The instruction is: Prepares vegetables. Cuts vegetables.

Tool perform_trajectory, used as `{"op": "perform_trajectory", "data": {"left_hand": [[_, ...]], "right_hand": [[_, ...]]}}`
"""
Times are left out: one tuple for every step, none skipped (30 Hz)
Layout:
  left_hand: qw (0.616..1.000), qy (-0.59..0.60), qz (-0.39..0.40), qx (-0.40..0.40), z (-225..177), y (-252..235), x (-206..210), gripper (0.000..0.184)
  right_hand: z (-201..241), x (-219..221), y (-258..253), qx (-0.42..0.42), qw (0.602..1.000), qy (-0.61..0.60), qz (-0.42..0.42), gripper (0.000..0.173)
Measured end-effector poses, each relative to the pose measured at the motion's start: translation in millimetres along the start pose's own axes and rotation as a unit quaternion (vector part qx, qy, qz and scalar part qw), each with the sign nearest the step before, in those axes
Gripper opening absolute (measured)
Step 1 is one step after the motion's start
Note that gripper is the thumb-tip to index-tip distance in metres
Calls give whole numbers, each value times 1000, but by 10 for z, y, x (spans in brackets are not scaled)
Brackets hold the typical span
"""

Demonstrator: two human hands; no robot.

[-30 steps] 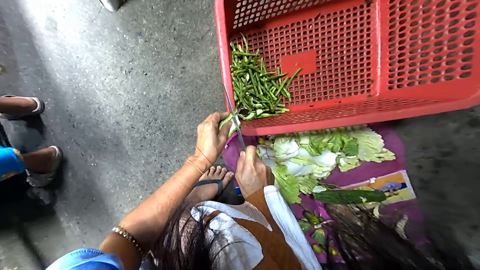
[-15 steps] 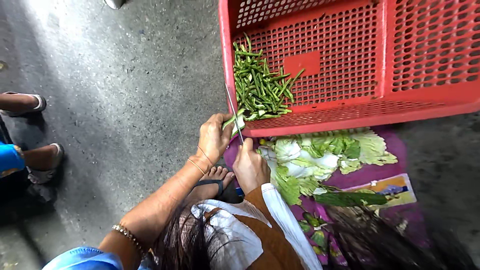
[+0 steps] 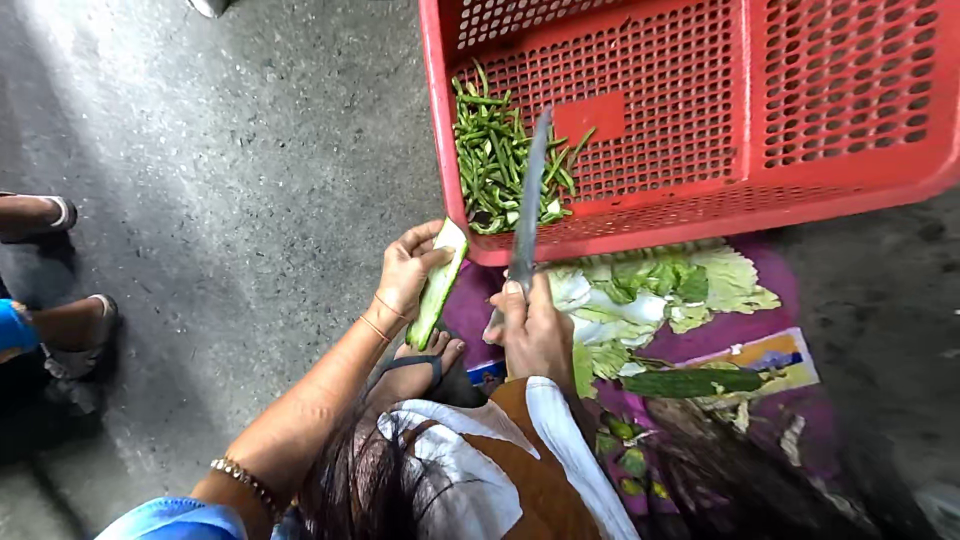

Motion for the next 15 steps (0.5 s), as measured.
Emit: {"op": "perform_trajectory", "data": {"left_hand": [[999,-41,-10,9,11,-13,-22,39],[995,-94,-20,29,-11,-11,-40,35],[986,-152,-30,58,-71,2,-46,33],[973,-210,-39,87,-150,28,-39,31],[958,-259,-53,111,-231,51,-28,29],[945,-294,-65,129,-296,61,-20,27],[934,-318,-74,147,-342,69,-8,26],[923,-338,-82,166,-375,76,9,26],[912,-354,-89,188,-405,84,31,25],[902,-366,-95,210,-430,90,52,24],[895,-373,-99,222,-445,96,67,24],[892,-378,-102,227,-452,102,74,25],[888,-382,-105,232,-459,109,78,24],[886,-386,-104,235,-461,114,83,24],[885,-388,-103,238,-460,117,89,24]], "right_hand": [[58,28,42,-14,999,44,-5,37],[126,56,81,-21,996,87,-5,37],[201,76,114,-35,991,127,-14,37],[281,88,141,-60,985,161,-36,35],[341,104,154,-80,978,184,-49,34],[377,124,151,-87,975,199,-52,32],[385,146,144,-88,973,207,-49,31],[373,171,135,-86,973,212,-40,30],[349,200,126,-78,974,214,-23,31],[331,226,119,-73,974,215,-11,32],[313,255,114,-69,974,214,-1,33],[292,288,111,-61,975,215,11,33],[266,319,111,-52,975,217,22,33],[243,336,110,-47,974,219,21,32],[232,339,115,-53,974,220,5,31]]}}
Point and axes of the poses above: each hand's wrist, its own y-axis away from the middle knuckle, its own x-axis out of the palm, z = x × y, the point moved 10 cm from there along -y, towards the middle knuckle, and after that the axes turned 6 degrees about -y, right-handed, at the moved point
